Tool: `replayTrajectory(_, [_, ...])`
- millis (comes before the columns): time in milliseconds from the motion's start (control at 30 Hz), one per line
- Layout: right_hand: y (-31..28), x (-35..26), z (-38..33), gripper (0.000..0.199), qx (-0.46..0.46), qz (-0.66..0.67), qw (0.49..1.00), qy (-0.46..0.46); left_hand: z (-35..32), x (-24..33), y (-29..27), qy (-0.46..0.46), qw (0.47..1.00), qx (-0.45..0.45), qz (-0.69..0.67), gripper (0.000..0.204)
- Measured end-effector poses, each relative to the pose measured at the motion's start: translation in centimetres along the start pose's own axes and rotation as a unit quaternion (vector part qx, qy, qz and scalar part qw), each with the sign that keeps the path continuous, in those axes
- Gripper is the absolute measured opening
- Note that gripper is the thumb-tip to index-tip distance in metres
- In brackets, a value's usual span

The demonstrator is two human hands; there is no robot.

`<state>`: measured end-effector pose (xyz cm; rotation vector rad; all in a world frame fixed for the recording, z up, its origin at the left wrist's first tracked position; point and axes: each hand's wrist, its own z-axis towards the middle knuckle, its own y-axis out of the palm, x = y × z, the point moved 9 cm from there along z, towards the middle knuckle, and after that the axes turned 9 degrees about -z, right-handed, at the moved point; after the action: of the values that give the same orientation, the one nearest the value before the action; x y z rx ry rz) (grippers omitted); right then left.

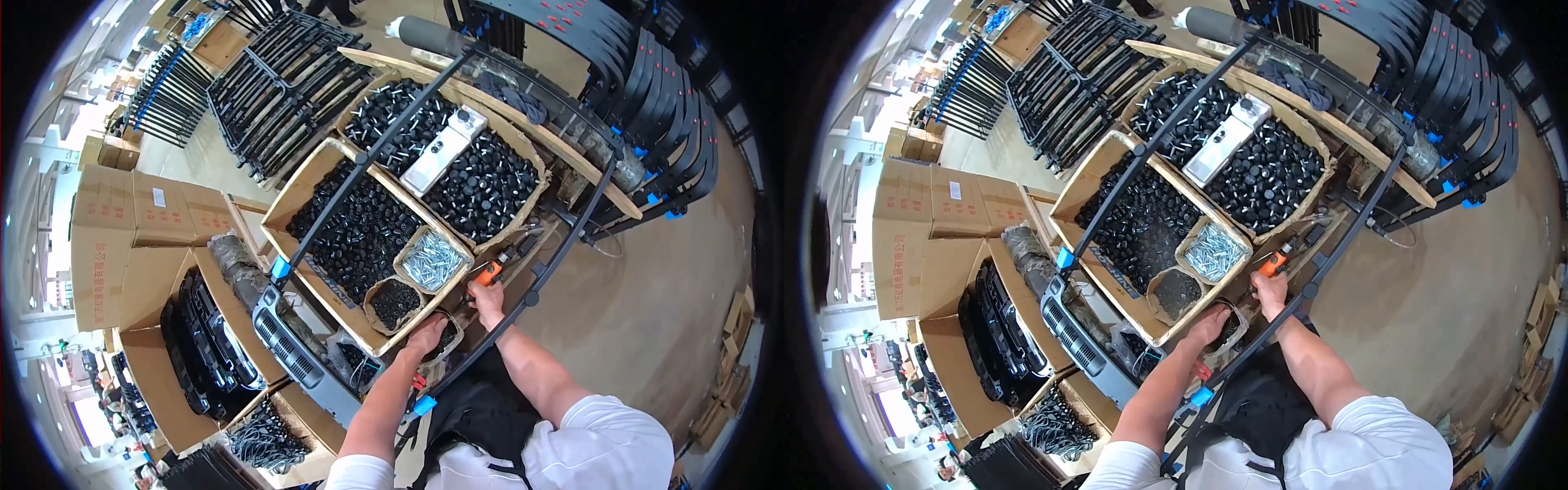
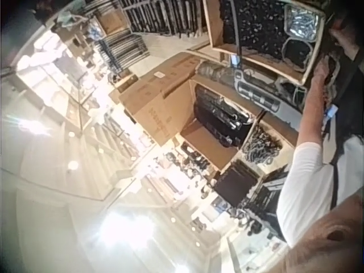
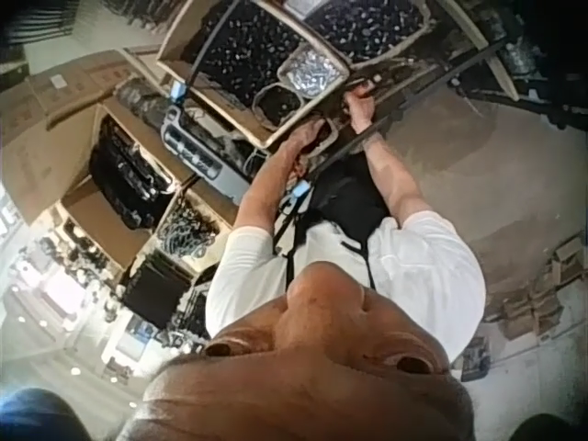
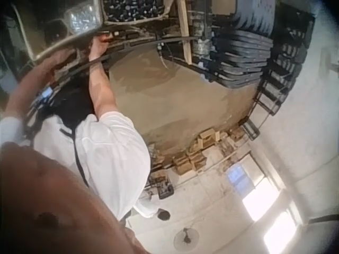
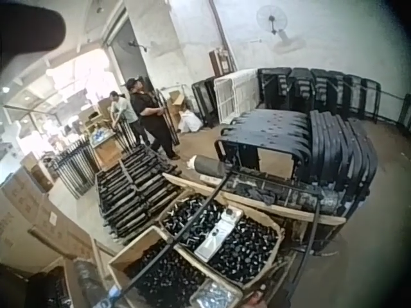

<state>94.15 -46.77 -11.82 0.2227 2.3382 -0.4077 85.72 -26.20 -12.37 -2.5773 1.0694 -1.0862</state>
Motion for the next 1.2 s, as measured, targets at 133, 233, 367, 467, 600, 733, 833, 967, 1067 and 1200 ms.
replayTrajectory(133, [-1.3, -0.3, 2.3, 0.022, -0.237, 0.053, 0.964, 0.110, -0.6, 1.1, -0.8, 0.027, 0.999, 0.027, -0.002, 0.053])
replayTrajectory(233, [-2.9, -0.3, 1.0, 0.018, -0.305, 0.009, 0.930, 0.204, -0.3, 0.1, -0.8, 0.015, 0.998, 0.057, 0.007, 0.049])
replayTrajectory(367, [-5.2, -1.4, -2.7, 0.018, -0.332, 0.146, 0.919, 0.154, 0.9, -3.0, 1.6, -0.112, 0.934, -0.022, -0.339, 0.034])
replayTrajectory(467, [-8.3, 0.1, -4.4, 0.035, -0.307, 0.178, 0.925, 0.134, 0.7, -2.5, 2.1, -0.102, 0.871, -0.007, -0.481, 0.026])
replayTrajectory(600, [-12.4, -0.1, -7.0, 0.051, -0.300, 0.192, 0.932, 0.068, -1.2, 0.1, 1.7, -0.122, 0.844, -0.055, -0.519, 0.033])
replayTrajectory(733, [-16.5, -7.2, -14.2, 0.048, -0.291, 0.128, 0.947, -0.049, -4.1, 1.7, 0.6, -0.069, 0.842, -0.138, -0.516, 0.037])
replayTrajectory(833, [-19.5, -13.5, -17.6, 0.053, -0.241, -0.105, 0.890, -0.372, -7.2, 3.8, -0.3, -0.044, 0.848, -0.151, -0.507, 0.031])
replayTrajectory(967, [-18.6, -21.6, -23.6, 0.058, -0.236, -0.202, 0.804, -0.506, -11.4, 4.6, -2.1, 0.009, 0.834, -0.131, -0.535, 0.029])
replayTrajectory(1067, [-15.6, -23.4, -23.7, 0.057, -0.307, -0.185, 0.784, -0.506, -14.4, 5.3, -3.4, 0.031, 0.820, -0.080, -0.565, 0.026])
replayTrajectory(1200, [-11.5, -24.8, -25.0, 0.056, -0.404, -0.062, 0.785, -0.466, -18.2, 5.8, -5.3, 0.051, 0.749, 0.065, -0.657, 0.024])
